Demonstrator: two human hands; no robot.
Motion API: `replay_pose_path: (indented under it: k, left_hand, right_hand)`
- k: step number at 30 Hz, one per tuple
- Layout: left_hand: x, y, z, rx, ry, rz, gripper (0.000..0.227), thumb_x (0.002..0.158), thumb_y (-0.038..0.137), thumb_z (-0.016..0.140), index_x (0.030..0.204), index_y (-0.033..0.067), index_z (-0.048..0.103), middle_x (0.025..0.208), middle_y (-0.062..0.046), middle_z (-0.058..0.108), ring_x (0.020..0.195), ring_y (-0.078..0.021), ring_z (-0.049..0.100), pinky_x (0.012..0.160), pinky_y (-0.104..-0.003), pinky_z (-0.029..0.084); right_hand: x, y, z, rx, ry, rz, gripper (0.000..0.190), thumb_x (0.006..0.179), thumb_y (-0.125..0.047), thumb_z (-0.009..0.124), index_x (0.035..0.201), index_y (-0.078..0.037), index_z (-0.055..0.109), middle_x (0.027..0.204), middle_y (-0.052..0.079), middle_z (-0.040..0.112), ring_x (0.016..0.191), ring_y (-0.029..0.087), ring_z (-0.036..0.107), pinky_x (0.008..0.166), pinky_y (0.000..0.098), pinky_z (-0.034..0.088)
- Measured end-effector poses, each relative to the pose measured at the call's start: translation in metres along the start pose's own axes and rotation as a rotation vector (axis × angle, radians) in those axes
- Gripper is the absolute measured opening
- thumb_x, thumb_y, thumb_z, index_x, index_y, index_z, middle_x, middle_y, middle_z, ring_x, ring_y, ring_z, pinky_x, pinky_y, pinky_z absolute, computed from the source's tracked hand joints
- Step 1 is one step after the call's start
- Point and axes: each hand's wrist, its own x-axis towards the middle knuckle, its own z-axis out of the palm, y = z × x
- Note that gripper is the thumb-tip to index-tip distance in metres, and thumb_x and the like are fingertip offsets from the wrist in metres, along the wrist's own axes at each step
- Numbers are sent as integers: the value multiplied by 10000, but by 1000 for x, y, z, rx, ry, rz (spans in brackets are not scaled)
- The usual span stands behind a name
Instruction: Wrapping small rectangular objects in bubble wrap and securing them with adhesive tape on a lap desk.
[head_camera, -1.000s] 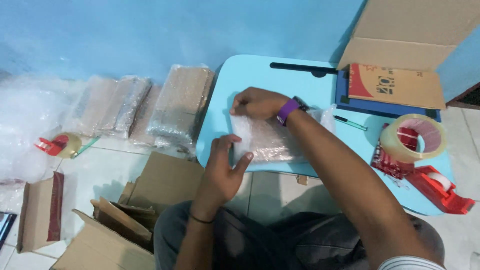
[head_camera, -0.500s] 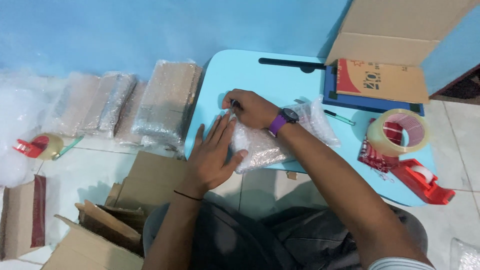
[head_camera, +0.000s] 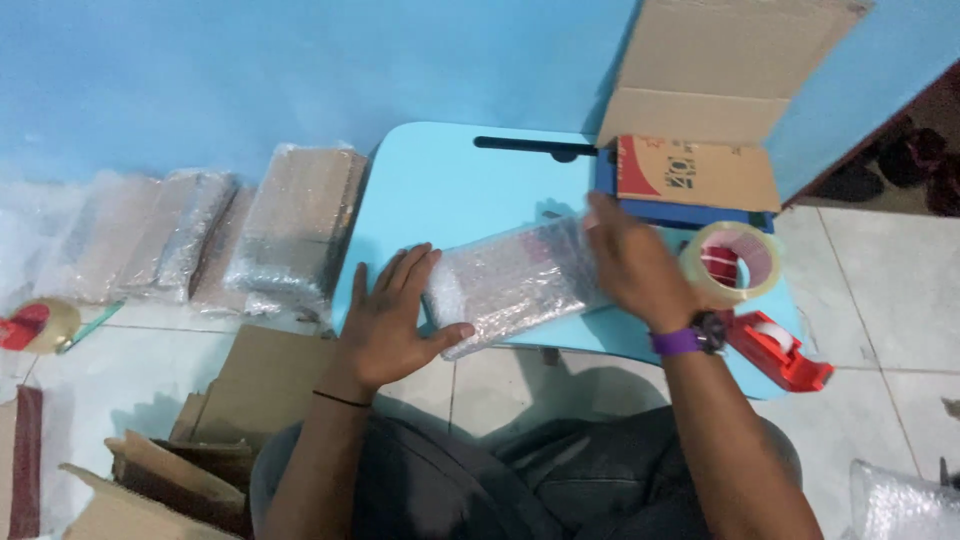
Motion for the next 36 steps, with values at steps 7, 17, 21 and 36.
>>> replay_pose_path:
  k: [7, 17, 21, 36]
  left_hand:
    - [0, 2, 6, 42, 18, -7, 960, 891, 695, 628, 1614, 208, 226, 1693, -60, 223, 1550, -334, 232, 1208, -740, 42]
    - [-31, 26, 30, 175, 237, -31, 976, 906, 728, 591, 1581, 82, 311, 1534, -177, 435, 1431, -403, 432, 1103, -792, 254]
    - [-49, 29, 54, 41, 500, 64, 841, 988, 485, 541, 1583, -35, 253, 1614, -369, 260, 1452, -647, 216, 1075, -792, 186]
    - [7, -61, 105, -908, 604, 309, 879, 768, 705, 638, 1468, 193, 496, 1238, -97, 599, 1247, -421, 582, 1028, -713, 444]
  right_hand:
    - [13, 15, 40, -352, -235, -136, 641, 1118, -451, 238, 1531, -7, 446, 1564, 226, 461, 1514, 388, 323, 1233, 583, 216]
    - [30, 9, 29, -394, -441, -228, 683, 1079, -584, 177, 1597, -166, 329, 1671, 149, 292, 1555, 367, 211, 1267, 553, 138]
    - [42, 42, 54, -136, -109, -314, 556, 1063, -368, 393, 1545, -91, 384, 1650, 139, 328, 1528, 325, 277, 1240, 482, 222]
    - [-13, 39, 8, 864, 220, 54, 610, 1047, -510, 439, 1329, -13, 654, 1183, 173, 653, 1133, 281, 621, 1026, 502, 530]
